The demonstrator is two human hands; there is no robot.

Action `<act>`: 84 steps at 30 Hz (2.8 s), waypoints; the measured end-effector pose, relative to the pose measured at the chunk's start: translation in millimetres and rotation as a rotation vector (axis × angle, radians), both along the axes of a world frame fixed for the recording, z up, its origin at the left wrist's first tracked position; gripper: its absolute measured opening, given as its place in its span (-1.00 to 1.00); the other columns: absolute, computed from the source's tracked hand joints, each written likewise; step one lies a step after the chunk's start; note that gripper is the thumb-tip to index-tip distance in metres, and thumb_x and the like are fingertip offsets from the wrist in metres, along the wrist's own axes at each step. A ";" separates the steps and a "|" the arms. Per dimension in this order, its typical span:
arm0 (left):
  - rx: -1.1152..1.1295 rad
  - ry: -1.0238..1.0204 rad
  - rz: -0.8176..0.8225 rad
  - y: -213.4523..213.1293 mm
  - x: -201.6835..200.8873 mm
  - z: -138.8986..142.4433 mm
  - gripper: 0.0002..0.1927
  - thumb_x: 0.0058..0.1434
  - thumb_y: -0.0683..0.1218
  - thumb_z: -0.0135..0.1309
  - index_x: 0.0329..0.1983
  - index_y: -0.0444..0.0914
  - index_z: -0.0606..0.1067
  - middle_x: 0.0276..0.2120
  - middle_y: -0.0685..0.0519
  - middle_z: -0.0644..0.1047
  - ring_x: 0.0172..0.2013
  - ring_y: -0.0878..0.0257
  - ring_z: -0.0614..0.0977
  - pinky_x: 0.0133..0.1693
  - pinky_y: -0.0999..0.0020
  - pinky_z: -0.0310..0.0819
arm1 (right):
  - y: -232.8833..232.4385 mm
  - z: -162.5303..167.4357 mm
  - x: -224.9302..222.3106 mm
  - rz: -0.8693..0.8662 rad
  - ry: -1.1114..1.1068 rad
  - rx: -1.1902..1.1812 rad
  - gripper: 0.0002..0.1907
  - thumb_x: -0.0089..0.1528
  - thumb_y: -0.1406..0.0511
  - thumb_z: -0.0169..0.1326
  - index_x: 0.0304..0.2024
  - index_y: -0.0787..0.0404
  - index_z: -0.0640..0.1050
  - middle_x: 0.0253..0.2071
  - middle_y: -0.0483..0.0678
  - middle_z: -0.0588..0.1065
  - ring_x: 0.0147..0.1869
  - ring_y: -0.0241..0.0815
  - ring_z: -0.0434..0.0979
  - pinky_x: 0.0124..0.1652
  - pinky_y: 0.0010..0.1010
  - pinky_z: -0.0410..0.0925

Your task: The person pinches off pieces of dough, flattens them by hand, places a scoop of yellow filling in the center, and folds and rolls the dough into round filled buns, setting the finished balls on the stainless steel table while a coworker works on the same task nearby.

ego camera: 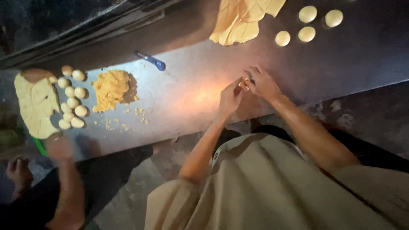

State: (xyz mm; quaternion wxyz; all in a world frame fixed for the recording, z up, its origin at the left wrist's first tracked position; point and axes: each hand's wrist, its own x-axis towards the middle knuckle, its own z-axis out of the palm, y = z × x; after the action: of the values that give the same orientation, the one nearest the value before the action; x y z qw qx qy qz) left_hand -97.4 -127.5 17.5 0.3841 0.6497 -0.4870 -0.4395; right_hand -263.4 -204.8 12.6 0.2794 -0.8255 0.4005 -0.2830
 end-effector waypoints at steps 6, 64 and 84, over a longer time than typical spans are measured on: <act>-0.208 -0.117 -0.110 -14.8 23.3 15.0 -0.68 0.12 -0.24 0.26 -0.03 -0.32 0.60 -0.17 -0.17 0.58 -0.14 0.02 0.67 -0.06 0.24 0.57 | 14.6 25.1 -4.6 0.044 -0.184 0.321 -0.72 0.24 0.37 0.11 -0.01 0.34 0.54 -0.07 0.15 0.51 -0.06 0.12 0.58 -0.11 -0.22 0.46; -0.024 0.639 0.306 117.3 172.3 -9.9 -0.76 0.43 -0.14 0.05 0.13 -0.25 0.49 -0.04 0.12 0.57 -0.05 0.36 0.56 -0.03 0.44 0.45 | -2.5 20.1 -32.9 0.018 0.289 -0.004 -0.77 0.29 0.41 0.27 0.00 0.32 0.65 -0.04 0.18 0.56 -0.04 0.02 0.60 -0.09 -0.26 0.45; 0.035 0.603 0.654 177.1 140.8 -26.9 -0.77 0.44 -0.14 0.02 0.08 -0.29 0.55 -0.15 0.09 0.60 -0.15 0.36 0.56 -0.11 0.47 0.42 | -26.6 33.7 -13.4 0.255 0.433 -0.082 -0.78 0.24 0.44 0.21 -0.05 0.23 0.65 0.05 0.08 0.59 0.12 0.09 0.62 0.10 -0.18 0.46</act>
State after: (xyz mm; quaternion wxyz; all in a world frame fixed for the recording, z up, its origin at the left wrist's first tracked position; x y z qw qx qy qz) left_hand 43.3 49.6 -9.4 0.6170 0.6186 -0.1144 -0.4728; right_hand -276.8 -231.4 46.2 0.1869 -0.9213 0.3318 -0.0783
